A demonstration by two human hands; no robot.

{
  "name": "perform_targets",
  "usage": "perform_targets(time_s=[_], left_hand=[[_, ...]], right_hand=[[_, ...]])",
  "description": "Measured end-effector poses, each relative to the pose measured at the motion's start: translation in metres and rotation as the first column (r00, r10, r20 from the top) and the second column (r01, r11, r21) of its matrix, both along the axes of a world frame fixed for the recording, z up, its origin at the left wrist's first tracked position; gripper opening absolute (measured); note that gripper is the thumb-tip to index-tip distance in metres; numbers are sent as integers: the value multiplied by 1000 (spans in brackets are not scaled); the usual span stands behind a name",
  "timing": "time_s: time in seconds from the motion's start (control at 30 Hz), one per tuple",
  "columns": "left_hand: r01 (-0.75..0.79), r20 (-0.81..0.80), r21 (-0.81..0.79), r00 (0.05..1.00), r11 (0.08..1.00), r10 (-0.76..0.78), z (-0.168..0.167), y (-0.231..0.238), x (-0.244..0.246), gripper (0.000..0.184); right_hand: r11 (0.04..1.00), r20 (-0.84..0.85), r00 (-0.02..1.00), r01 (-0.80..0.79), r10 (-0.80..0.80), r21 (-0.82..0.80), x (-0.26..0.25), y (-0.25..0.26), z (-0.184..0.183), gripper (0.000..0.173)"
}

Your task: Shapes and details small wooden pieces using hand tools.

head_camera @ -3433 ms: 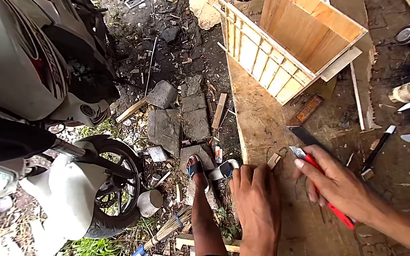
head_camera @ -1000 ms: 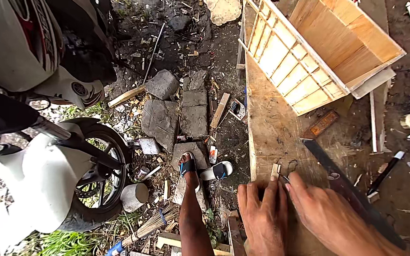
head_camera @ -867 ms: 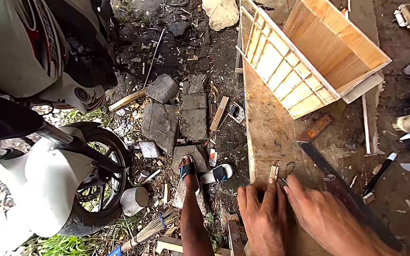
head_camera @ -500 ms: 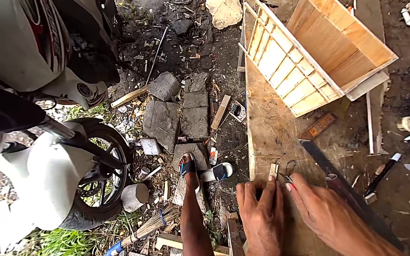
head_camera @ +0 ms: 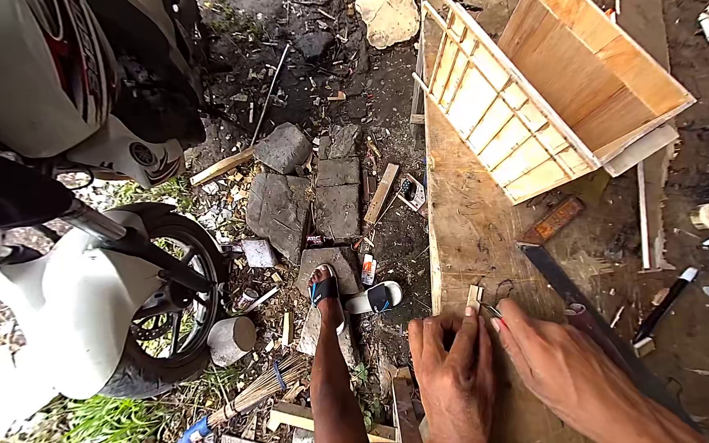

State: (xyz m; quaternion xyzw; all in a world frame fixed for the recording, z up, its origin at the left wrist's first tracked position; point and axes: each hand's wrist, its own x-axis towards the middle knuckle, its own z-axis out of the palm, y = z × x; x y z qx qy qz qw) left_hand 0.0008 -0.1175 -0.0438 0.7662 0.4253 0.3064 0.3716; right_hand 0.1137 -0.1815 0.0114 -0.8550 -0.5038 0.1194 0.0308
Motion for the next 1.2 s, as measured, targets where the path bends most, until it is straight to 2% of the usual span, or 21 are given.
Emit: perform_targets(time_s=[1.2], left_hand=[[7,-15,-5,1000,1000,-7,2,-1,0,11]], right_hand=[[1000,5,1000,-29,29,0,2,1,0,33]])
